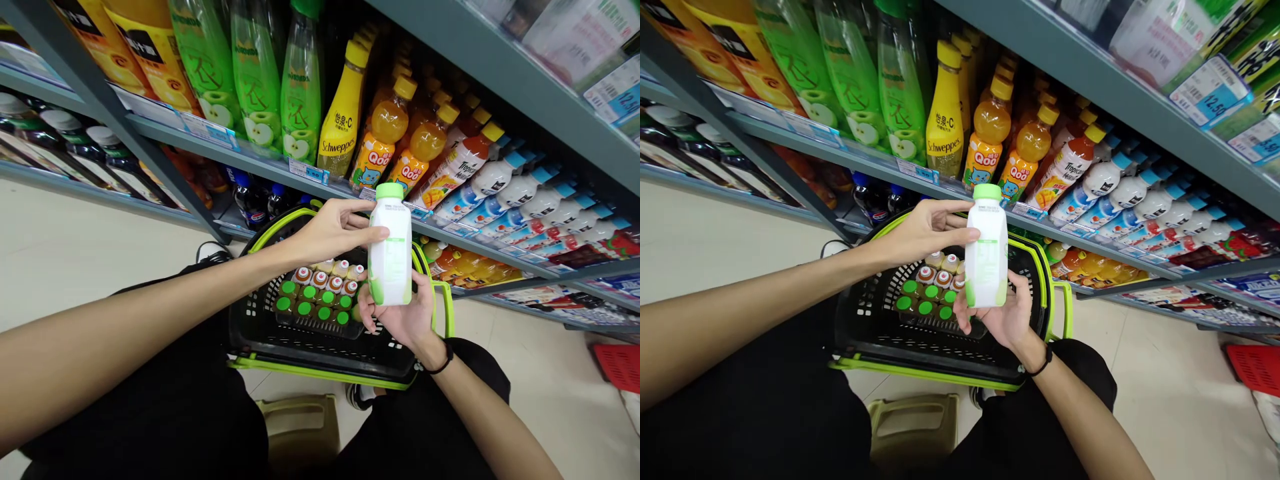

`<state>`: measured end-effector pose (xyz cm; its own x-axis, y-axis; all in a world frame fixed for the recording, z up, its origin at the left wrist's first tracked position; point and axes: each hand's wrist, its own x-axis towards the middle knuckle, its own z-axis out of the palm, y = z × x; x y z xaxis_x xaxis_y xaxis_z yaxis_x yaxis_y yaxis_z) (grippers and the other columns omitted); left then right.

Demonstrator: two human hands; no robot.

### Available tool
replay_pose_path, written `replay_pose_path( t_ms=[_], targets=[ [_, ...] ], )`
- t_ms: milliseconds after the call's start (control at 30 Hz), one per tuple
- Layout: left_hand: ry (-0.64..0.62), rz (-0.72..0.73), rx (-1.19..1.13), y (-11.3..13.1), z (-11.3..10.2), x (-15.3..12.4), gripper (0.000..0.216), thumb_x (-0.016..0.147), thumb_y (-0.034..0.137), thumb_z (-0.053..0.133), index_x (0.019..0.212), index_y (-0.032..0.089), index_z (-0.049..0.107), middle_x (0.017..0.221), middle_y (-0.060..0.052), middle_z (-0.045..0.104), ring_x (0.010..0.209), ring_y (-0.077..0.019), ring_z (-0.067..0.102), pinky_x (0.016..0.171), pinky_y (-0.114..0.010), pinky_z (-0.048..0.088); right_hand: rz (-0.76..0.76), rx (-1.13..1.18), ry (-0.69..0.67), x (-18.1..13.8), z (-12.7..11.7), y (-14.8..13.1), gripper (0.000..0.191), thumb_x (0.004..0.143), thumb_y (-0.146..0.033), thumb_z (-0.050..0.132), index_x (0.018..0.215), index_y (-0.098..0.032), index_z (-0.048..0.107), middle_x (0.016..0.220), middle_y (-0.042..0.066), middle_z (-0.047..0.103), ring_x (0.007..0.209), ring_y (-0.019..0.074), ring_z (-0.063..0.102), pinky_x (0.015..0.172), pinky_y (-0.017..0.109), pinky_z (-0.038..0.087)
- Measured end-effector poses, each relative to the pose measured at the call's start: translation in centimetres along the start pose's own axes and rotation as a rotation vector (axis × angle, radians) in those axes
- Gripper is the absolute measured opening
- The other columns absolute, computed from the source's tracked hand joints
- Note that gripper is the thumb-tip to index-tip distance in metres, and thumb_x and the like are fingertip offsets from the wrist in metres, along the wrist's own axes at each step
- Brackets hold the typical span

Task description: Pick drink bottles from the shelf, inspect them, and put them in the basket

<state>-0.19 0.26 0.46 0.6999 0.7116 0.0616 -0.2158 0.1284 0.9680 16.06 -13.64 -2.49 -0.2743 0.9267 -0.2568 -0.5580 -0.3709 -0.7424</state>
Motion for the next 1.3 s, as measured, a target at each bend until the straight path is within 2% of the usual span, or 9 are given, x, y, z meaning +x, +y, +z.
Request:
replay_pose_path(
  t_ms=[133,300,500,700,867,967,1067,1200,1300],
  targets=[
    [0.046,0.024,-0.039,-0.3,-0.4,0.3,0.057,0.080,0.036,0.080,0.130,0.010,0.070,0.119,-0.013,0.076,0.108,-0.0269,0.073,0.091,-0.038,0.062,-0.102,-0.100,0.066,0.0,0.4,-0.7,0.058,0.091,-0.063,0.056,0.115,-0.013,0.075,0.100,0.015,0.076,0.085,0.0295,0.072,0.071,0.043,0.061],
    [0.076,0.017,-0.078,-0.9,-0.8,0.8,0.048,0.079,0.042,0.078,0.117,0.014,0.074,0.116,-0.010,0.076,0.110,-0.0257,0.070,0.091,-0.036,0.059,-0.253,-0.273,0.274,0.1,0.0,-0.2,0.036,0.090,-0.050,0.076,0.111,-0.021,0.075,0.109,0.009,0.076,0.096,0.0271,0.073,0.082,0.046,0.065],
    [0.058,-0.009,-0.110,-0.5,-0.4,0.7,0.050,0.078,0.042,0.079,0.115,0.010,0.071,0.114,-0.013,0.077,0.104,-0.0250,0.071,0.090,-0.035,0.057,-0.393,-0.438,0.415,0.2,-1.1,0.4,0.045,0.081,-0.038,0.089,0.119,-0.021,0.073,0.120,0.008,0.075,0.109,0.0229,0.071,0.103,0.040,0.058],
    [0.060,-0.014,-0.111,-0.4,-0.4,0.5,0.048,0.081,0.040,0.077,0.115,0.009,0.068,0.118,-0.015,0.076,0.107,-0.0268,0.072,0.089,-0.036,0.057,-0.410,-0.464,0.417,0.2,-1.2,0.5,0.046,0.081,-0.035,0.088,0.121,-0.019,0.071,0.121,0.008,0.075,0.109,0.0223,0.071,0.099,0.036,0.058],
    [0.118,-0.054,-0.084,-0.5,-0.1,0.5,0.049,0.083,0.042,0.078,0.117,0.007,0.070,0.120,-0.017,0.075,0.107,-0.0270,0.071,0.087,-0.035,0.056,-0.330,-0.314,0.349,0.3,-0.3,0.5,0.035,0.081,-0.038,0.088,0.107,-0.022,0.072,0.109,0.006,0.075,0.086,0.0203,0.069,0.072,0.034,0.061],
    [0.173,-0.110,-0.147,-0.7,0.3,0.5,0.048,0.085,0.047,0.077,0.114,0.009,0.072,0.119,-0.016,0.076,0.105,-0.0274,0.071,0.090,-0.038,0.055,-0.249,-0.141,0.286,0.5,0.4,0.0,0.045,0.083,-0.055,0.082,0.110,-0.021,0.071,0.102,0.008,0.074,0.081,0.0213,0.067,0.063,0.033,0.057],
    [0.191,-0.137,-0.207,-0.8,0.3,0.6,0.047,0.087,0.049,0.072,0.112,0.009,0.073,0.120,-0.017,0.076,0.109,-0.0294,0.071,0.098,-0.042,0.054,-0.126,0.014,0.214,0.5,0.8,-0.4,0.056,0.087,-0.068,0.068,0.115,-0.019,0.068,0.105,0.012,0.074,0.083,0.0246,0.068,0.065,0.038,0.057],
    [0.174,-0.131,-0.265,-0.7,0.2,0.9,0.050,0.085,0.054,0.070,0.108,0.010,0.073,0.117,-0.017,0.077,0.105,-0.0287,0.072,0.101,-0.043,0.053,-0.167,-0.057,0.176,0.1,0.8,-0.1,0.036,0.091,-0.049,0.073,0.113,-0.024,0.062,0.107,0.007,0.073,0.083,0.0240,0.070,0.067,0.040,0.060],
    [0.178,-0.125,-0.291,-0.6,0.3,1.0,0.051,0.083,0.056,0.071,0.108,0.011,0.072,0.118,-0.017,0.077,0.102,-0.0282,0.072,0.099,-0.043,0.055,-0.253,-0.184,0.198,-0.2,0.7,0.5,0.041,0.093,-0.044,0.075,0.125,-0.026,0.057,0.118,0.006,0.071,0.088,0.0233,0.072,0.068,0.039,0.062]
  ],
)
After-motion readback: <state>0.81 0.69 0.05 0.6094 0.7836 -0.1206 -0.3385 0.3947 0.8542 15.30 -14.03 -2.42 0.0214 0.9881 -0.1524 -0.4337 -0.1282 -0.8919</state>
